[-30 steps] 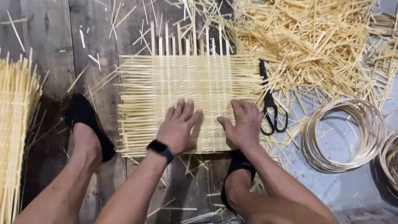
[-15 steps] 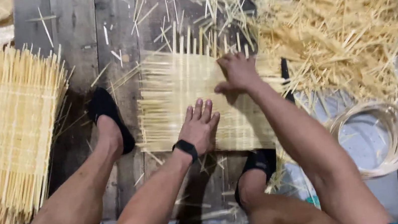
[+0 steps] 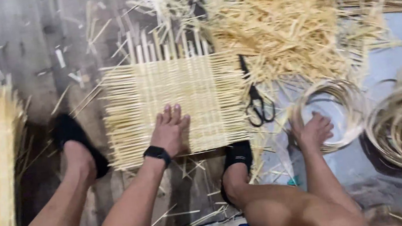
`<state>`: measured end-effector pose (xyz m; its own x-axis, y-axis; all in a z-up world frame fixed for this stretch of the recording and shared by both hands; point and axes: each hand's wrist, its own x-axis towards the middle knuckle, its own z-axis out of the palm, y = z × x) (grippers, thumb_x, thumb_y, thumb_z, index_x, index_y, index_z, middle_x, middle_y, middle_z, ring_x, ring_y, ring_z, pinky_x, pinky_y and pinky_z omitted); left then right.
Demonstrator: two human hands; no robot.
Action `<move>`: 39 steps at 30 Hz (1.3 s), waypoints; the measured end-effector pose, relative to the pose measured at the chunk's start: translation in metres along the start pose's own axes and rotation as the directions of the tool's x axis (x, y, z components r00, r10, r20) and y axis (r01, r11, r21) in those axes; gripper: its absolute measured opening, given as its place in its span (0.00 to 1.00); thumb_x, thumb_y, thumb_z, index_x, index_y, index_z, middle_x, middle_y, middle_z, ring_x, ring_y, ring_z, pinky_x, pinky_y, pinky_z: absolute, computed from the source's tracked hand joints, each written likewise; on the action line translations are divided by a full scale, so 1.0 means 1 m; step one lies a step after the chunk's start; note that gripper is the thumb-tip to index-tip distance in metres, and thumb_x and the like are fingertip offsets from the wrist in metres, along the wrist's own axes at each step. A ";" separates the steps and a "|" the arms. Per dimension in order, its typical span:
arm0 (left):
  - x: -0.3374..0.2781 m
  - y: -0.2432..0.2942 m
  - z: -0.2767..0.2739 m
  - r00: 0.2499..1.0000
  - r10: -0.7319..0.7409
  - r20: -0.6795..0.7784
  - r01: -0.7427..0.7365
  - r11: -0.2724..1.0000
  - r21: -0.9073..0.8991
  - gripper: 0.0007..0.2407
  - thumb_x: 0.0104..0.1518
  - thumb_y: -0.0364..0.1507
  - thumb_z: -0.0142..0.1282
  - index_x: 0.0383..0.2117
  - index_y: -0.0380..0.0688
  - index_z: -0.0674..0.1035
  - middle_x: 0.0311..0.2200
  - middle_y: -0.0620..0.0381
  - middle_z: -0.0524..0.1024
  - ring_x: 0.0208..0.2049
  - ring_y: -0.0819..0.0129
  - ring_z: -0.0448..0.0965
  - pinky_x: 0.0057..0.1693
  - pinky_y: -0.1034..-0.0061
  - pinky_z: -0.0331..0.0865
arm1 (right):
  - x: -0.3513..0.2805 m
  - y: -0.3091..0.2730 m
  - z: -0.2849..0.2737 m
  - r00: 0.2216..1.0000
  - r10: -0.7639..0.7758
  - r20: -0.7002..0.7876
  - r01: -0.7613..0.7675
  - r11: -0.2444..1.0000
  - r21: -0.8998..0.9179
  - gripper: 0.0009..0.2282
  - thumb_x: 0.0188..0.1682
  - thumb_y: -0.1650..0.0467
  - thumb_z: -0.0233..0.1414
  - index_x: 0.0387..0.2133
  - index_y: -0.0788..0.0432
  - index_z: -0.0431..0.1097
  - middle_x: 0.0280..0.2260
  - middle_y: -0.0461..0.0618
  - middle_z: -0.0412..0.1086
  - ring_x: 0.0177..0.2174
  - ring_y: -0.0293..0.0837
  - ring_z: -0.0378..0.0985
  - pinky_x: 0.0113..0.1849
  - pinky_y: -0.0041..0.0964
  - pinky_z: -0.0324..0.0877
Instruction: The person sits on the floor assembling a round bamboo sieve. They weave thin bamboo strips into a flat mat, press a woven mat onto a round wooden form, fit a bamboo rim ring around it, and use scissors to trim excess strips, repeating the process for another tray.
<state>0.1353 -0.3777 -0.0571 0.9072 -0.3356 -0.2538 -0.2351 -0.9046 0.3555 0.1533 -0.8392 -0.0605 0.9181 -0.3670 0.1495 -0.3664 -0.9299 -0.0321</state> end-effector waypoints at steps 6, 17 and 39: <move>-0.001 0.012 -0.020 0.991 -0.073 0.114 0.074 0.997 -0.005 0.40 0.40 0.40 0.73 0.65 0.56 0.65 0.71 0.45 0.47 0.72 0.43 0.42 0.71 0.48 0.44 | -0.030 0.118 0.049 0.950 0.051 0.309 -0.149 0.942 0.301 0.16 0.50 0.60 0.53 0.47 0.51 0.80 0.44 0.58 0.78 0.45 0.56 0.82 0.53 0.47 0.74; -0.004 0.016 -0.022 0.989 -0.106 0.104 0.108 0.994 -0.009 0.42 0.37 0.41 0.75 0.64 0.57 0.66 0.72 0.47 0.48 0.73 0.44 0.42 0.72 0.49 0.44 | -0.017 0.094 0.025 0.974 -0.137 0.179 0.074 0.945 0.319 0.14 0.48 0.69 0.55 0.46 0.57 0.74 0.41 0.61 0.76 0.41 0.61 0.78 0.44 0.53 0.72; -0.008 0.014 -0.018 0.994 -0.093 0.060 0.096 0.994 -0.055 0.42 0.37 0.41 0.75 0.64 0.58 0.66 0.71 0.47 0.48 0.73 0.45 0.41 0.72 0.50 0.43 | 0.029 0.088 -0.061 0.857 -0.448 -0.256 0.468 0.884 0.020 0.27 0.38 0.77 0.60 0.55 0.63 0.62 0.48 0.63 0.63 0.51 0.61 0.66 0.55 0.52 0.65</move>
<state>0.1310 -0.3826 -0.0337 0.9025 -0.2654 -0.3392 -0.1271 -0.9167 0.3789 0.1386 -0.9301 0.0012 0.9119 0.1086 0.3958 0.1090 -0.9938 0.0215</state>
